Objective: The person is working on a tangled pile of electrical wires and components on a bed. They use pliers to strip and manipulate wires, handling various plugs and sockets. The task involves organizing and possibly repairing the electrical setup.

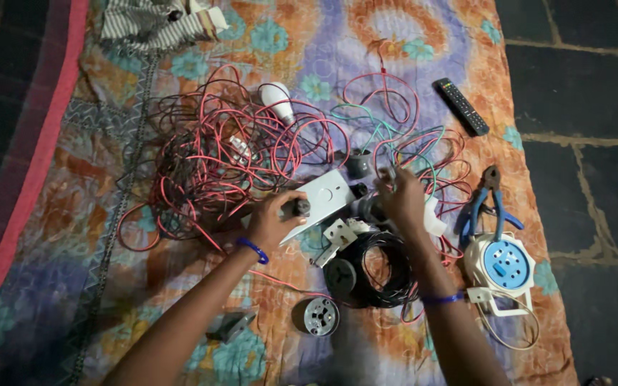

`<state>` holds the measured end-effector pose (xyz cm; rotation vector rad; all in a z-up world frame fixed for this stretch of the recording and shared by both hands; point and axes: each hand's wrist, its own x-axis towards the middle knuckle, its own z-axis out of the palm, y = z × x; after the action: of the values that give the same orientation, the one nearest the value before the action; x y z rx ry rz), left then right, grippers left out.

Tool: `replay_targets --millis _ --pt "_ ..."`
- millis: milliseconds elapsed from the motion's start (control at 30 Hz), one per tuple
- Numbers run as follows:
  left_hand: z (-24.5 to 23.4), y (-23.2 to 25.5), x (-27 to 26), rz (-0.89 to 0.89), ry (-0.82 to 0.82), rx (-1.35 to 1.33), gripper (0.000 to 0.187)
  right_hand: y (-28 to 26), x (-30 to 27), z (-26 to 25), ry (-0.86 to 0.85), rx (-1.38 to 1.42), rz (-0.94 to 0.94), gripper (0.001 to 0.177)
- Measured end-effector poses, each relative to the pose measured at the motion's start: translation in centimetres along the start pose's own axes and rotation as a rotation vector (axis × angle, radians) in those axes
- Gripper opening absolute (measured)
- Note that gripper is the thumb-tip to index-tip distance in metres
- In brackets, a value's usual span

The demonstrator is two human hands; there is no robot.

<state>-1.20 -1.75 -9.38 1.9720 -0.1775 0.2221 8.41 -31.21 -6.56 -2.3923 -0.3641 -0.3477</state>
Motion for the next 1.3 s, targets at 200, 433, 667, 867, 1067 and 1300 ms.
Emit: replay_targets --millis 200,433,667,867,1067,1300 --pt "-0.6 0.1 -0.2 0.078 0.022 0.103 0.065 8.9 8.0 -3.7 -0.011 -0.462 0.249 0.042" --pt "-0.9 0.5 0.0 0.024 -0.017 0.080 0.072 8.0 8.2 -10.0 0.011 0.019 0.444 0.036" --pt "-1.5 5.3 1.7 0.145 0.045 0.117 0.070 -1.5 7.6 -19.4 0.280 -0.205 0.127 0.013" --pt "-0.8 9.9 5.0 0.176 0.082 0.135 0.055 -3.7 8.0 -22.1 0.295 -0.382 -0.194 0.011" --pt "3.7 11.0 8.0 0.078 -0.048 0.187 0.047 -5.4 8.0 -23.5 0.243 -0.186 -0.135 0.014" --pt "12.8 7.7 12.8 0.086 -0.053 0.324 0.072 -9.9 6.8 -23.7 0.178 0.154 -0.045 0.011"
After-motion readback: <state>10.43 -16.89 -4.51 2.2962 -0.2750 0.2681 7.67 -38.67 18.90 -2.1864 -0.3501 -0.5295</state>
